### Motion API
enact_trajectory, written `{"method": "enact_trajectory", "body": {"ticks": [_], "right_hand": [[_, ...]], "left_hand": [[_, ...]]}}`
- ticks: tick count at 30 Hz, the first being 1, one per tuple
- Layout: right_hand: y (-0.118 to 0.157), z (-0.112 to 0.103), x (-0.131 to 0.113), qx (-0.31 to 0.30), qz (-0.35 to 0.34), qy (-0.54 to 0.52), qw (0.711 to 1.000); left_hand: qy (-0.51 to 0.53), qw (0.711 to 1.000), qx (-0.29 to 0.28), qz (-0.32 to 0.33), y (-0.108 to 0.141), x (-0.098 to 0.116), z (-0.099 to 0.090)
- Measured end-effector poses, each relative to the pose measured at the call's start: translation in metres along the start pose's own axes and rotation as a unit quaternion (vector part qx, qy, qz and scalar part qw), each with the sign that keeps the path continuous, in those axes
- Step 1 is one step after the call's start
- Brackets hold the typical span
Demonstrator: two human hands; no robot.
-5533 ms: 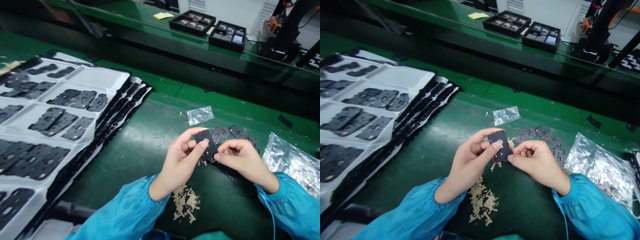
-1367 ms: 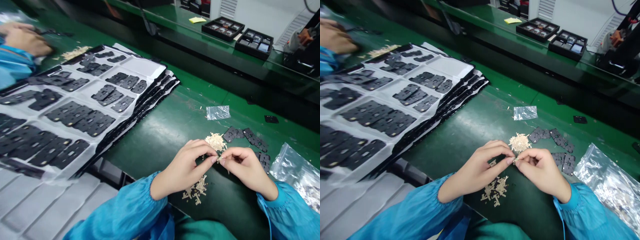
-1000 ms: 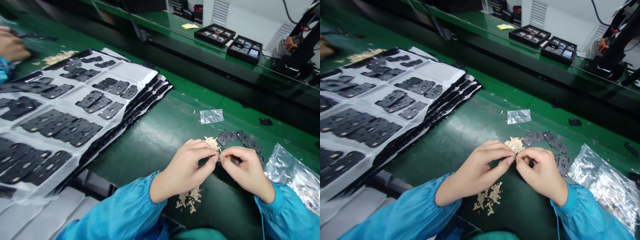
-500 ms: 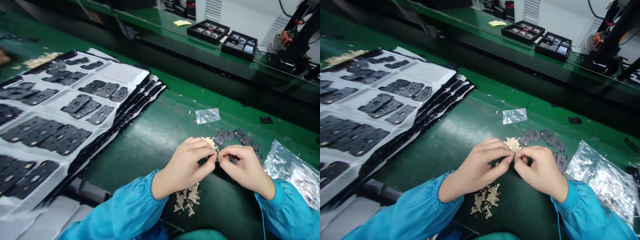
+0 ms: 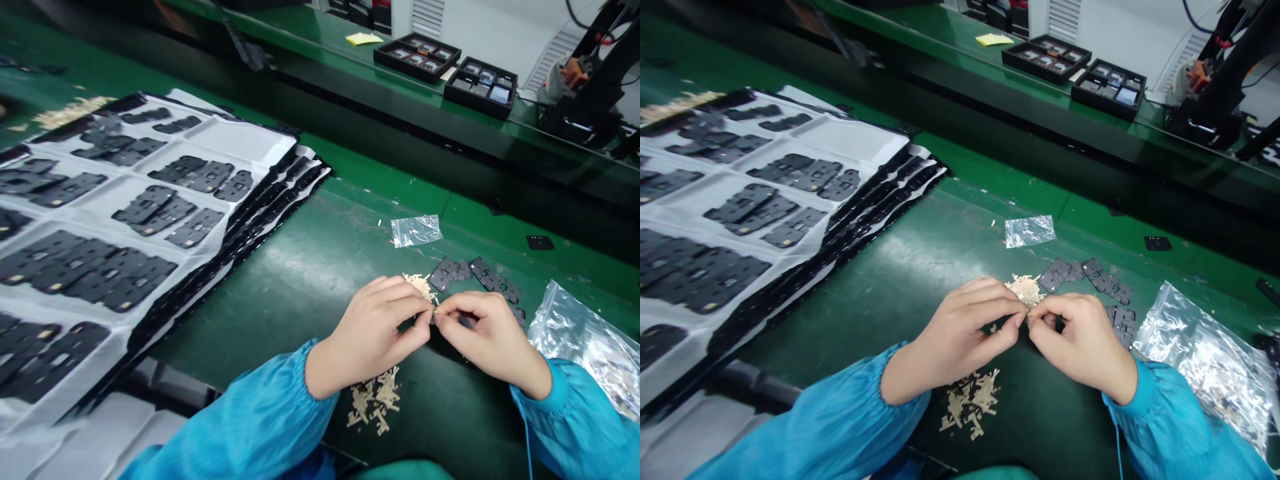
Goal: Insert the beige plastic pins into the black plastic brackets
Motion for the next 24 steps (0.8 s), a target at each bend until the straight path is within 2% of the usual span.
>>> {"method": "enact_trajectory", "body": {"ticks": [9, 13, 15, 19, 21, 24], "right_hand": [[0.0, 0.001, 0.006, -0.021, 0.031, -0.048, 0.998], [-0.001, 0.0, 0.006, -0.021, 0.029, -0.052, 0.998], [-0.001, 0.0, 0.006, -0.019, 0.033, -0.061, 0.997], [-0.001, 0.0, 0.008, -0.036, 0.057, -0.109, 0.992], [-0.001, 0.002, 0.009, -0.062, 0.073, -0.14, 0.985], [0.0, 0.005, 0.011, -0.085, 0.095, -0.173, 0.977]], "left_hand": [[0.062, 0.998, 0.009, -0.002, -0.002, 0.001, -0.002], [0.059, 0.998, 0.002, -0.013, 0.0, -0.003, -0.001], [0.028, 0.999, -0.013, -0.039, 0.001, -0.008, -0.001], [-0.071, 0.987, -0.059, -0.131, -0.001, -0.021, -0.007], [-0.007, 0.986, -0.068, -0.151, -0.003, -0.021, -0.009], [0.164, 0.972, -0.093, -0.137, -0.006, -0.013, -0.007]]}}
Point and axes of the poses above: each hand's wrist, its own y-axis away from the middle knuckle, its own z-axis out of the palm, x = y × z, the point moved 4 cm from there along -y, towards the middle knuckle, and after that the axes turned 2 degrees about -z, right-handed, at the moved point
